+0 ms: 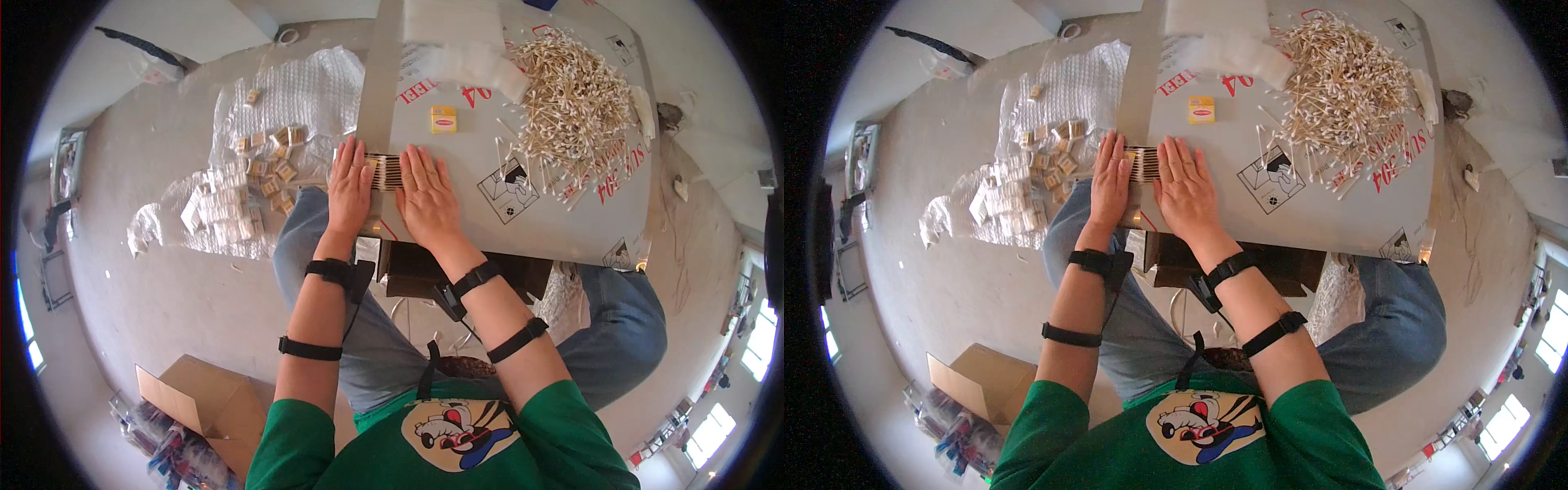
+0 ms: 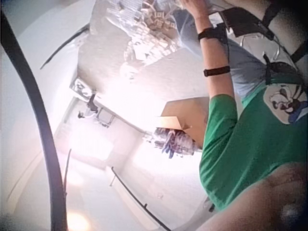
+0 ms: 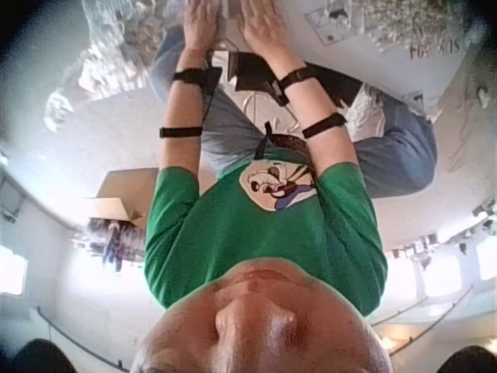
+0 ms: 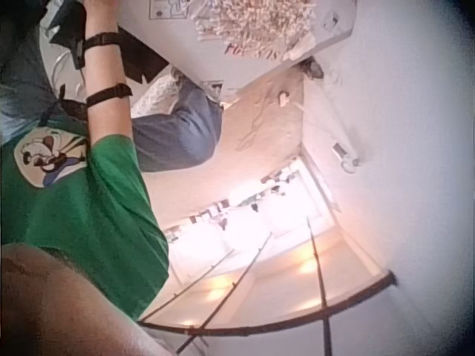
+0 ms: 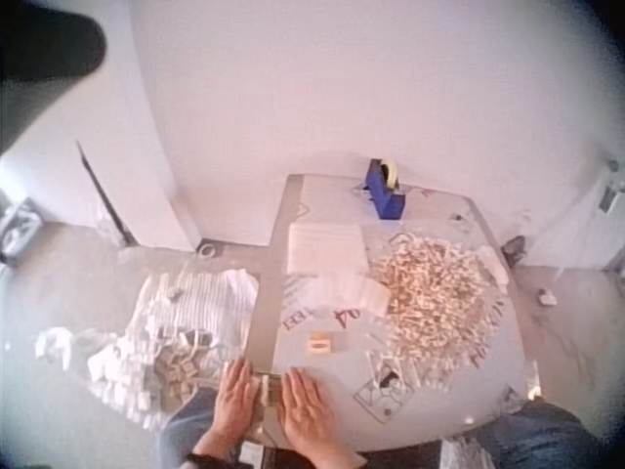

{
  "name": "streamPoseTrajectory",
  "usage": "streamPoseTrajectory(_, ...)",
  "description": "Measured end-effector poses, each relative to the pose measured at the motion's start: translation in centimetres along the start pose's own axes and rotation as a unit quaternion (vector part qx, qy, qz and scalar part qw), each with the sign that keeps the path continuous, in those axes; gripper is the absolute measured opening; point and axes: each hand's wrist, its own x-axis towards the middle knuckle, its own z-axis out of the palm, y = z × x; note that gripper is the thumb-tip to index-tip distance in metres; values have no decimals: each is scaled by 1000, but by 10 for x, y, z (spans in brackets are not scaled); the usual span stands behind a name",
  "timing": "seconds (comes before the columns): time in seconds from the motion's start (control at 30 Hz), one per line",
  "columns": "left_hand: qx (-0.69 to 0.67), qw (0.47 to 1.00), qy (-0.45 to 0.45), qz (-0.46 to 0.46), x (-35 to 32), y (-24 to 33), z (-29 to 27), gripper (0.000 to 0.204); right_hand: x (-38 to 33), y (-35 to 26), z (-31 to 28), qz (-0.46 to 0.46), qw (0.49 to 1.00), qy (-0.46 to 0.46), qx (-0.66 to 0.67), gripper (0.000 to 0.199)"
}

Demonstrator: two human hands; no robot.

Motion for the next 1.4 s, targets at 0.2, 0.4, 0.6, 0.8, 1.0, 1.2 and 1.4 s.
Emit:
streamPoseTrajectory(0.2,-38,999,4,-1,0,1,0,44,8,-5,6,-4,1000,-2,-5,59)
streamPoseTrajectory(0.4,-88,996,-3,-25,-1,1,-3,47,11,-8,8,2,1000,-7,-11,58)
streamPoseTrajectory(0.6,-148,989,0,-22,-1,-2,-3,52,13,-15,8,9,1000,-6,-17,57)
streamPoseTrajectory(0.8,-246,968,3,-51,-1,-1,-5,54,14,-28,12,26,1000,4,-16,56)
streamPoseTrajectory(1.0,-393,913,26,-104,3,-3,-6,60,11,-27,14,46,996,24,73,59)
streamPoseTrajectory(1.2,-558,807,76,-176,15,6,-21,68,19,-12,11,135,923,71,353,55)
streamPoseTrajectory(1.4,-617,767,78,-158,18,-1,-17,71,32,-23,15,164,888,74,424,49)
